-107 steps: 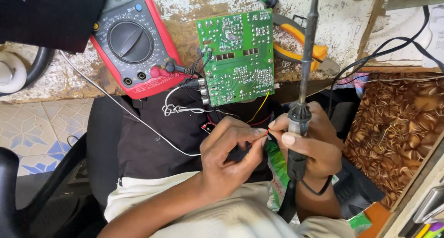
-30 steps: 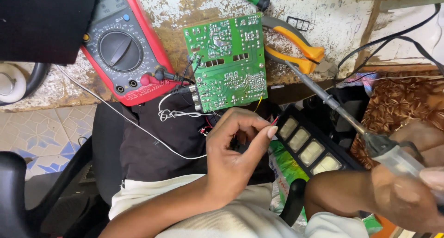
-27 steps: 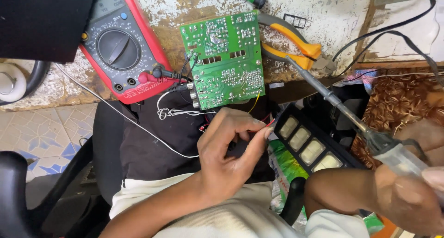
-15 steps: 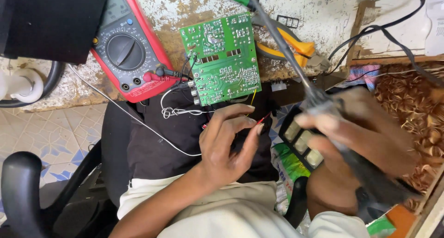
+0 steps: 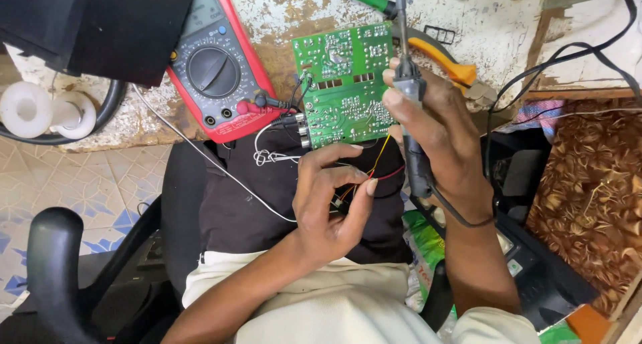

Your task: Soldering wires onto a circuit board and assembling electronic components at a repair bench.

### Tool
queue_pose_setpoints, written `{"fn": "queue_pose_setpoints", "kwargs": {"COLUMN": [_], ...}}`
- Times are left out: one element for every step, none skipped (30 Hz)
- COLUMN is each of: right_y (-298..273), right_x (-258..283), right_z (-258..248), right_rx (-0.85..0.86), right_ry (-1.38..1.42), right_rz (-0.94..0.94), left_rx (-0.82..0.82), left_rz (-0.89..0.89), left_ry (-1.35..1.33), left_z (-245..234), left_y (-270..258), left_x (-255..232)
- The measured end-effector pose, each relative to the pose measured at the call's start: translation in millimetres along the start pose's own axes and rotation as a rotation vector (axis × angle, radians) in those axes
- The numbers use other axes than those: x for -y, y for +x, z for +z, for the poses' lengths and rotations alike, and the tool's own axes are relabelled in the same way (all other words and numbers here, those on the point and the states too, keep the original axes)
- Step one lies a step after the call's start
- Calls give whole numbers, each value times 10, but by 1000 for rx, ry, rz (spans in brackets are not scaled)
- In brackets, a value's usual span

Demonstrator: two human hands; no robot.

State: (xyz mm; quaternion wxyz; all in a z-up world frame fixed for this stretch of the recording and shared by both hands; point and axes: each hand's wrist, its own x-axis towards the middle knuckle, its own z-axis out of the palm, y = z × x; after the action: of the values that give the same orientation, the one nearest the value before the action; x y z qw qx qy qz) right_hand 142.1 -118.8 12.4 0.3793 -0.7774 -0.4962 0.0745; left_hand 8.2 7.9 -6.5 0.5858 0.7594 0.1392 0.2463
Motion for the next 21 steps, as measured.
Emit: {"fn": "queue_pose_setpoints", "kwargs": {"right_y": [-19, -37, -51, -65, -80, -80, -80, -82, -89, -97, -102, -124, -147, -171, -176, -182, -193, -191, -187, -185, -184], "right_x": [6, 12, 12, 12, 12, 19, 26, 34, 19, 4, -15, -23, -30, -38, -45, -53, -54, -59, -66, -72, -77], "right_z": [16, 28, 40, 50, 56, 69, 83, 96, 110, 122, 135, 136, 138, 141, 144, 146, 152, 175, 195, 213, 227], "right_rx": [-4, -7, -8, -11, -13, -11, -23, -35, -34, -30, -29, -31, -11, 9, 8, 8, 7, 4, -26, -55, -58], "right_ry": [-17, -35, -36, -34, -30, -31, -64, -98, -96, -100, -105, -105, -96, -88, -84, -97, -110, -108, -123, -139, -139], "right_rz": [1, 1, 1, 6, 10, 9, -1, -10, -12, -19, -27, -29, -20, -11, -14, -16, -15, -15, -32, -49, -47], "left_rx": [5, 9, 10, 8, 4, 3, 10, 16, 15, 23, 33, 33, 24, 15, 13, -20, -49, -48, -101, -154, -150], "left_rz": [12, 25, 26, 32, 37, 36, 26, 15, 14, -11, -32, -30, -31, -32, -31, -3, 26, 26, 21, 16, 17], "left_ry": [-4, -7, -8, -16, -24, -24, -43, -62, -60, -87, -115, -113, -111, -110, -106, -79, -53, -50, -11, 27, 28], "left_z": [-8, -14, -22, -28, -30, -40, -48, -57, -66, -73, -81, -103, -126, -149, -186, -223, -264, -297, -326, -354, -358], "left_y": [2, 4, 17, 29, 39, 50, 57, 64, 58, 53, 55, 50, 44, 38, 23, 8, -9, -16, -21, -27, -68], "left_x": [11, 19, 23, 24, 23, 19, 13, 6, 0, -8, -11, -7, -3, 0, 29, 58, 86, 102, 118, 134, 147]}}
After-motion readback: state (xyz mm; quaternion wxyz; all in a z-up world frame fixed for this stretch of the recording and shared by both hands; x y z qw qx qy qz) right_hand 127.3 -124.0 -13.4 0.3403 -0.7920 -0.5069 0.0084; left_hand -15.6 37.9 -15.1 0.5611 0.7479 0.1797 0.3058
